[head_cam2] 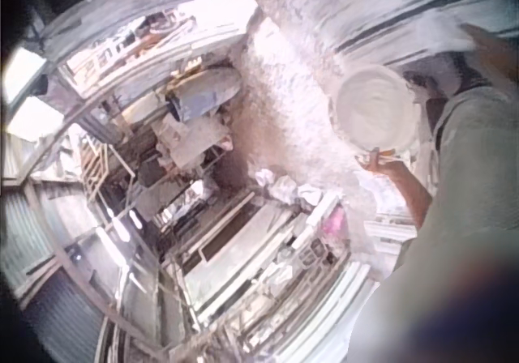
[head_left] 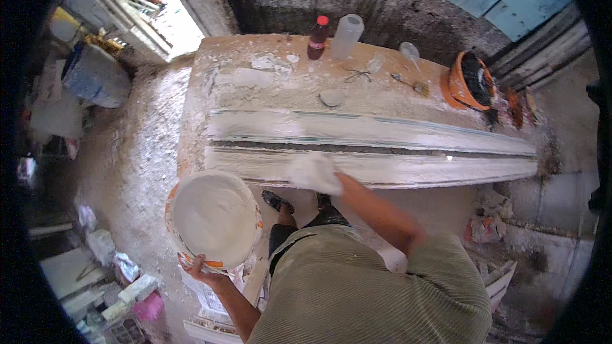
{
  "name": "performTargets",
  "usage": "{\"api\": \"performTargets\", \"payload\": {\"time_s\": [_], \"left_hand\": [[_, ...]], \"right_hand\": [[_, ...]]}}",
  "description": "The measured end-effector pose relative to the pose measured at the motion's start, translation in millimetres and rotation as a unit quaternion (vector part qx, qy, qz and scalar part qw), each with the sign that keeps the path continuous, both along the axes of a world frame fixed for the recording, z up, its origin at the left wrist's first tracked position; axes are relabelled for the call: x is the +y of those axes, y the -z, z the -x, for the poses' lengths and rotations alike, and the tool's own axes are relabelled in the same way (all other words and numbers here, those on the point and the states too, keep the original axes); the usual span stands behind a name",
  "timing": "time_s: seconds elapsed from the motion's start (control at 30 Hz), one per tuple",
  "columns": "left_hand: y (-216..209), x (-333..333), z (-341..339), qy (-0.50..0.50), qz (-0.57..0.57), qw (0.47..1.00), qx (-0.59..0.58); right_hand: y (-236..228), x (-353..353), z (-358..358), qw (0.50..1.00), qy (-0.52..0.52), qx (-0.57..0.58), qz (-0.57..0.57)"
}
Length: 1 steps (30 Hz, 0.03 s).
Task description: The person applies a white paste to a long white panel and presses a strip of fiberglass mesh into the paste along the panel's length. The person smooths the mesh with both hands, then retrieves a bucket and continues applying paste and mesh along the panel.
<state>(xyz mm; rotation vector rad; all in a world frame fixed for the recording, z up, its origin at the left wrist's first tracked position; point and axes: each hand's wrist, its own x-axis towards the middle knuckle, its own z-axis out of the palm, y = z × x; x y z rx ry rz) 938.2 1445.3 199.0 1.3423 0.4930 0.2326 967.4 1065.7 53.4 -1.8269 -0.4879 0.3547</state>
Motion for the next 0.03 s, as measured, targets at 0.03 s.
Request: {"api": "performTargets", "payload": {"time_s": [0.03], "left_hand": [[11.5,5.2,6.7,-0.026,-0.014,0.999,-0.011]], "right_hand": [[15.6,4.5,-5.3,1.000,-0.013,-0.007,-0.010]]}}
